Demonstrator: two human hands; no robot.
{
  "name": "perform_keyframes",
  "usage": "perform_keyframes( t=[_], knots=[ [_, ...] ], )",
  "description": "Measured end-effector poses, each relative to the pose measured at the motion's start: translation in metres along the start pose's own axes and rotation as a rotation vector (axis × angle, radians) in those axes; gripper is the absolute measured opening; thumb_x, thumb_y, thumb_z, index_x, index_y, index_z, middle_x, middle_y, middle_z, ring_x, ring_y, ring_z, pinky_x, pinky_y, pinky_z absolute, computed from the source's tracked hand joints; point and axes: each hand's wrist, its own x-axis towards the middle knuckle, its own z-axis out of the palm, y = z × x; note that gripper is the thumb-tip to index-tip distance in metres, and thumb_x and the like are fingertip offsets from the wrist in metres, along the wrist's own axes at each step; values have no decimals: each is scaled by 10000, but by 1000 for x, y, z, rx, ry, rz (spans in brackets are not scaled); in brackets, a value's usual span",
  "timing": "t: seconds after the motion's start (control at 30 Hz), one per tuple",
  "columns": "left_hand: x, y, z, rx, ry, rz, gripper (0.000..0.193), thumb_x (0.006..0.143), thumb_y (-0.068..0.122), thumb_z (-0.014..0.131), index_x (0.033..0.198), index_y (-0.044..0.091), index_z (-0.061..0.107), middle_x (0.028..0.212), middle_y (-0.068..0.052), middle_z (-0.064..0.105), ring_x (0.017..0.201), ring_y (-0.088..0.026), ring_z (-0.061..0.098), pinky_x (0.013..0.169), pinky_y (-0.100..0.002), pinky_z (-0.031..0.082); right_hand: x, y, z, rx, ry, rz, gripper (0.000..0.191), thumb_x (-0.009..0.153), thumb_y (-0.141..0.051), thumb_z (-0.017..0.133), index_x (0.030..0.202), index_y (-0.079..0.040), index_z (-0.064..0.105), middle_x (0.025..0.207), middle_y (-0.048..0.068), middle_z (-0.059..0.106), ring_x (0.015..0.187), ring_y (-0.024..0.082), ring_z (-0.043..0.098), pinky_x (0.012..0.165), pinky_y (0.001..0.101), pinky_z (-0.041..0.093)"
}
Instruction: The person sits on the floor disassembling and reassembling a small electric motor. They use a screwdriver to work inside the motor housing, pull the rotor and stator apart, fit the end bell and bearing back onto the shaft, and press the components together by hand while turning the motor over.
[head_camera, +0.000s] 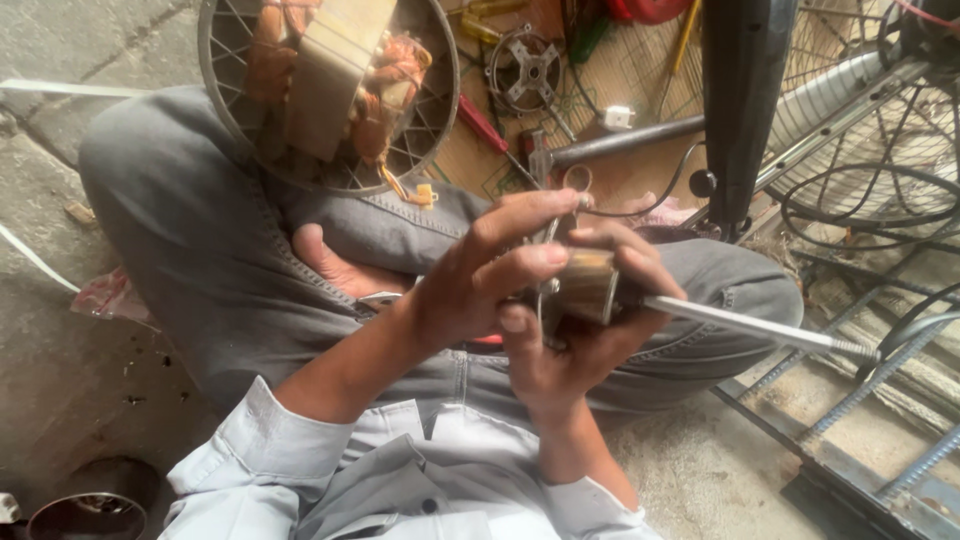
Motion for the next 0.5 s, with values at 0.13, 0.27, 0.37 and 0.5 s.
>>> perform_keyframes(
  t=[0.13, 0.27, 0.37, 0.5],
  knots=[
    [3, -5, -3, -97, -24, -12, 630, 1039, 171, 785, 1454, 163, 310, 1538, -181, 375, 1403, -361, 534, 1156, -449, 549, 2, -7, -4, 92, -44, 61, 718, 990, -451, 817, 1407, -120, 335, 1322, 117, 491, 1211, 180, 523, 1078, 331, 466],
    [5, -5, -3, -190, -38, -25, 777, 961, 201, 878, 1470, 173, 293, 1535, -175, 378, 1431, -372, 534, 1162, -441, 556, 2, -8, -9, 234, -76, 150, 753, 968, -328, 864, 1430, -96, 316, 1324, 121, 461, 1221, 187, 510, 1037, 309, 489],
    [5, -6, -4, -203, -72, -12, 829, 932, 189, 909, 1484, 177, 291, 1549, -186, 376, 1384, -358, 549, 1158, -438, 566, 1, -5, -13, 250, -88, 160, 764, 970, -267, 859, 1468, -92, 307, 1352, 110, 429, 1262, 184, 487, 1092, 304, 463],
    [5, -4, -3, -161, -59, 20, 797, 978, 185, 871, 1495, 182, 264, 1555, -178, 360, 1445, -365, 531, 1168, -429, 559, -6, -2, -13, 261, -85, 140, 762, 985, -236, 865, 1471, -118, 290, 1337, 115, 447, 1263, 195, 495, 1096, 324, 469]
  ],
)
